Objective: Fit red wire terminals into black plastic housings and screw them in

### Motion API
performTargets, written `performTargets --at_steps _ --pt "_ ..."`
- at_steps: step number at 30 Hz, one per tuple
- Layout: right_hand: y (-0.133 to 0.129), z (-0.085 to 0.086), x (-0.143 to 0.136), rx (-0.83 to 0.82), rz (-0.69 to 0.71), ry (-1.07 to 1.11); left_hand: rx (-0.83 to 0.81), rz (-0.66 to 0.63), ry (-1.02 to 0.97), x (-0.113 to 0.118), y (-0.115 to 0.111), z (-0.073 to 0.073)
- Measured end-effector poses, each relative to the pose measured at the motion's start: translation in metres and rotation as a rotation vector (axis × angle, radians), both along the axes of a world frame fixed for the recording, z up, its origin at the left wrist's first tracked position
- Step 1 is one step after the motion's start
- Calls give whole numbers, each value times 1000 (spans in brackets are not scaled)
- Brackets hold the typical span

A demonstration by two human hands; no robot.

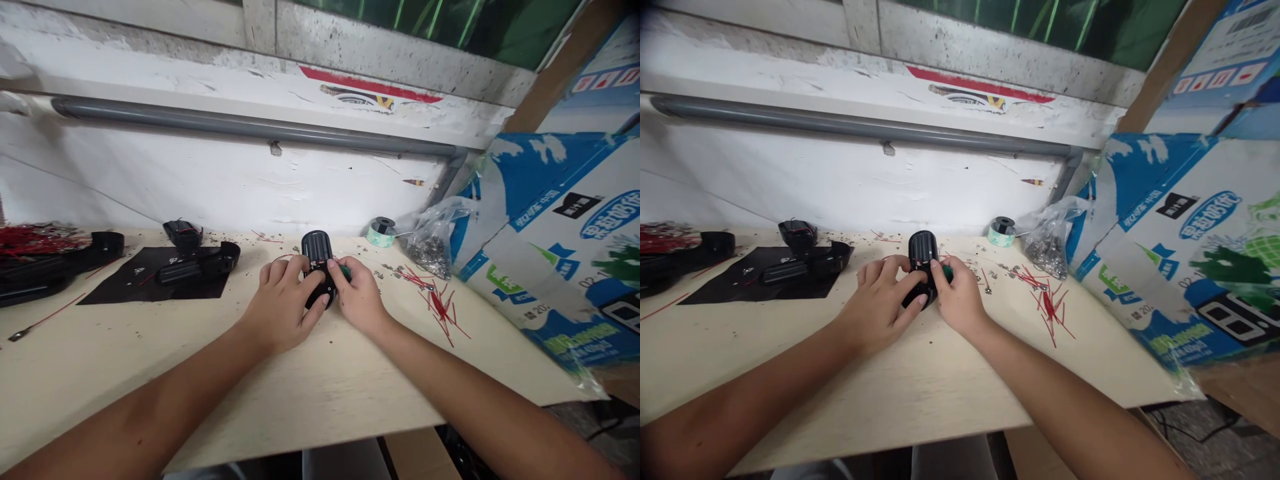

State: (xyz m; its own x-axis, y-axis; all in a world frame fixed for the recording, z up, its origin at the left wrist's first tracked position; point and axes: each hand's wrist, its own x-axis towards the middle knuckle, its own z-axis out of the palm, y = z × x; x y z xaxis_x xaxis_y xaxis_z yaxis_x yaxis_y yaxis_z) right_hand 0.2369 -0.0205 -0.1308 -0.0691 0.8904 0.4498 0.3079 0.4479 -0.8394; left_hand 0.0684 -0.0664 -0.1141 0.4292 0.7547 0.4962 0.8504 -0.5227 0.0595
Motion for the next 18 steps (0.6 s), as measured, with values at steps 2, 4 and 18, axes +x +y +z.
performTargets --at_steps 2,4,18 --pt "0 0 0 13 0 -15 13 12 16 1 1 -1" --pt "0 0 0 23 -3 -28 29 20 29 1 1 -2" --pt "1 1 1 -13 25 3 -144 -56 -234 1 2 -1"
